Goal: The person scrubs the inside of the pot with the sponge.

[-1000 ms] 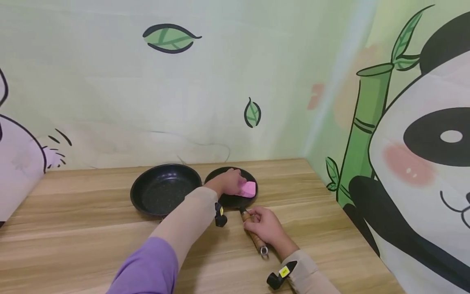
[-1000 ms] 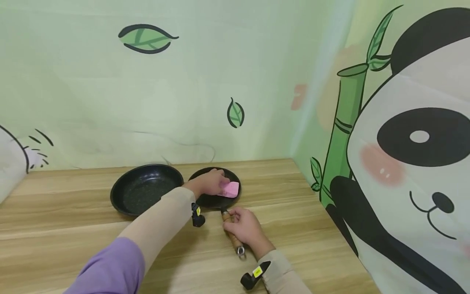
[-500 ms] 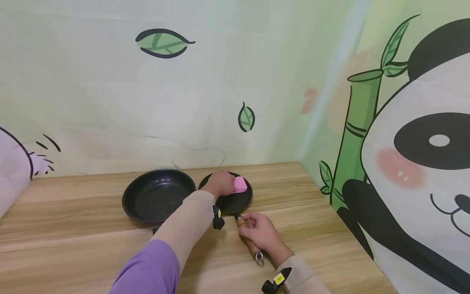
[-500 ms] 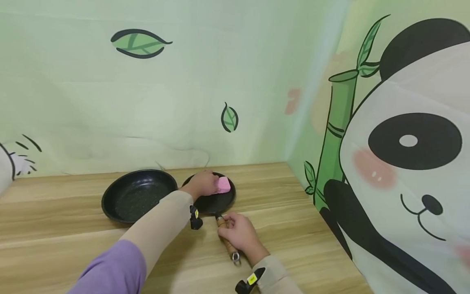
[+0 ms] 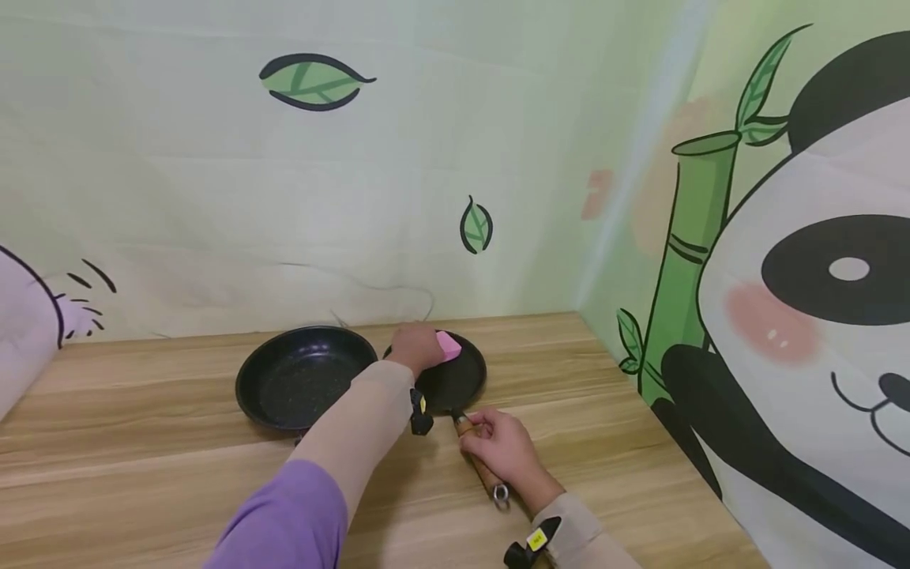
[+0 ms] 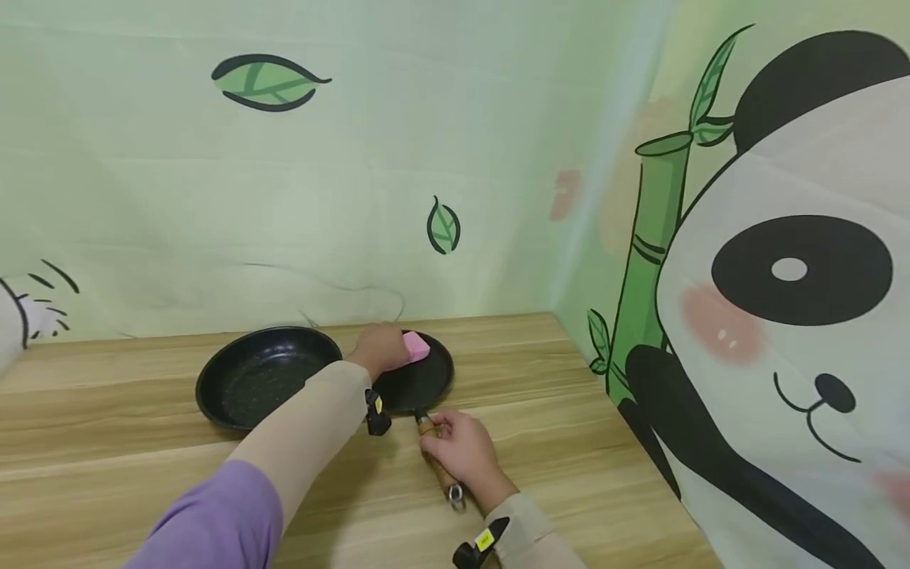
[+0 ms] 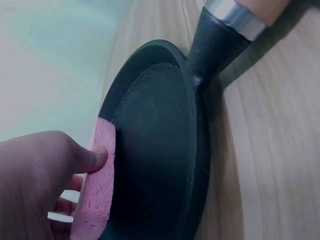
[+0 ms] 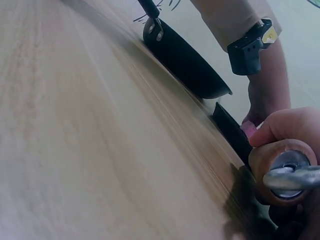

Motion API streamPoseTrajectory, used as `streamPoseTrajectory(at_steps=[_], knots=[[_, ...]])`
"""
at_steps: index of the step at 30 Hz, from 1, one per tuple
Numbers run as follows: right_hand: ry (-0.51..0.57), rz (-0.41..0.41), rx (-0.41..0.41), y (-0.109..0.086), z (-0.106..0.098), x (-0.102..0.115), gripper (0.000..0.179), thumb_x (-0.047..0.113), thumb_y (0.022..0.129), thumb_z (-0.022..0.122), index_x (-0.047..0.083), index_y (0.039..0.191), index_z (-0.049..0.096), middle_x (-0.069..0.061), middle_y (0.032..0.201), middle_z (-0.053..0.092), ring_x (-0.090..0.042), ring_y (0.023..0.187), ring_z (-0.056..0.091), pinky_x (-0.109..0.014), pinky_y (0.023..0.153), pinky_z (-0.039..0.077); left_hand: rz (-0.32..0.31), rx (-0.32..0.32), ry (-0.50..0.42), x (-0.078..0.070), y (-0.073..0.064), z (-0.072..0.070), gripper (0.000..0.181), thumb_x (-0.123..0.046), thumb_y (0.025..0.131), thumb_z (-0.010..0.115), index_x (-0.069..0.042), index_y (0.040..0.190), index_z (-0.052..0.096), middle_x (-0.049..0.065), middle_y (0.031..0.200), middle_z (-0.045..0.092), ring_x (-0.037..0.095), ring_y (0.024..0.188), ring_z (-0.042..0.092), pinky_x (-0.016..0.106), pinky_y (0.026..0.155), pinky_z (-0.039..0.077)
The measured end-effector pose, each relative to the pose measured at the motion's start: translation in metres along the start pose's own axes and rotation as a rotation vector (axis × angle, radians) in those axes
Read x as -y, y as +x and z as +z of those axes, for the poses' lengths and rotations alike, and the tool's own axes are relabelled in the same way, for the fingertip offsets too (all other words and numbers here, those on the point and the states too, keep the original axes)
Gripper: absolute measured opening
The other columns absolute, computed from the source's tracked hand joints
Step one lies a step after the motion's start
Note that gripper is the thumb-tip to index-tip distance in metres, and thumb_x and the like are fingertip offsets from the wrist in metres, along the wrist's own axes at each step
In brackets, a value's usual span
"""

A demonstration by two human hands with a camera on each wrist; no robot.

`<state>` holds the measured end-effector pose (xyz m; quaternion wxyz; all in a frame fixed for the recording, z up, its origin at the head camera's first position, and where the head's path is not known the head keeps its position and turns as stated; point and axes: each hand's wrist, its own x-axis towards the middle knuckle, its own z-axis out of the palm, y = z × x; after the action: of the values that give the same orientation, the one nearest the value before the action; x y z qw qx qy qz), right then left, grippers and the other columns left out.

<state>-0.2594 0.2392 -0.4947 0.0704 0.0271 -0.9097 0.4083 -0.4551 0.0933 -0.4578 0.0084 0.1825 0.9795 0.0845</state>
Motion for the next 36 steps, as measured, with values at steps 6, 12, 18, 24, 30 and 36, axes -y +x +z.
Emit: streamPoseTrajectory(at_steps=[6,12,18,24,30,36], knots=[[-0.028,0.016,-0.027,-0.001,0.002,0.004,0.032,0.025,0.078,0.076,0.007,0.104,0.072,0.007,0.065,0.052,-0.010,0.058,0.048,-0.026,0.055,0.039,-0.111,0.014,-0.038,0.005,-0.016,-0.016,0.034,-0.031,0.092,0.060,-0.001,0.102,0.072,0.020,0.105,0.066,0.036,0.100,0.058,0.047,0.086,0.049],[-0.023,0.030,-0.027,0.001,-0.002,0.007,0.030,0.024,0.080,0.077,0.007,0.104,0.072,0.005,0.063,0.051,-0.011,0.056,0.047,-0.026,0.055,0.037,-0.153,0.035,-0.031,0.011,-0.027,-0.029,0.037,-0.032,0.093,0.059,-0.001,0.107,0.072,0.019,0.109,0.065,0.036,0.104,0.054,0.048,0.092,0.046],[-0.003,0.036,-0.025,0.000,0.001,0.008,0.031,0.024,0.080,0.077,0.006,0.105,0.072,0.005,0.064,0.053,-0.012,0.058,0.050,-0.027,0.056,0.040,-0.191,0.049,0.002,0.014,-0.037,-0.035,0.042,-0.035,0.094,0.059,0.001,0.112,0.070,0.020,0.116,0.064,0.036,0.109,0.055,0.046,0.095,0.045],[-0.015,0.051,-0.029,-0.001,0.003,0.007,0.034,0.026,0.080,0.076,0.006,0.106,0.072,0.004,0.067,0.055,-0.012,0.060,0.051,-0.029,0.058,0.041,-0.206,0.061,0.034,0.018,-0.038,-0.029,0.050,-0.044,0.095,0.060,0.000,0.115,0.069,0.018,0.117,0.066,0.034,0.108,0.057,0.045,0.094,0.047],[-0.017,0.040,-0.035,0.001,0.002,0.006,0.034,0.026,0.079,0.075,0.005,0.106,0.073,0.004,0.067,0.055,-0.013,0.060,0.050,-0.029,0.058,0.041,-0.202,0.043,0.030,0.020,-0.041,-0.027,0.049,-0.045,0.093,0.062,-0.001,0.114,0.070,0.018,0.115,0.066,0.034,0.104,0.058,0.046,0.095,0.046],[0.002,0.028,-0.009,-0.001,0.003,0.004,0.034,0.024,0.080,0.076,0.004,0.107,0.072,0.004,0.064,0.048,-0.012,0.058,0.045,-0.028,0.056,0.036,-0.179,0.030,0.065,0.022,-0.042,-0.024,0.042,-0.042,0.094,0.060,-0.004,0.108,0.072,0.014,0.110,0.069,0.031,0.101,0.060,0.045,0.092,0.047]])
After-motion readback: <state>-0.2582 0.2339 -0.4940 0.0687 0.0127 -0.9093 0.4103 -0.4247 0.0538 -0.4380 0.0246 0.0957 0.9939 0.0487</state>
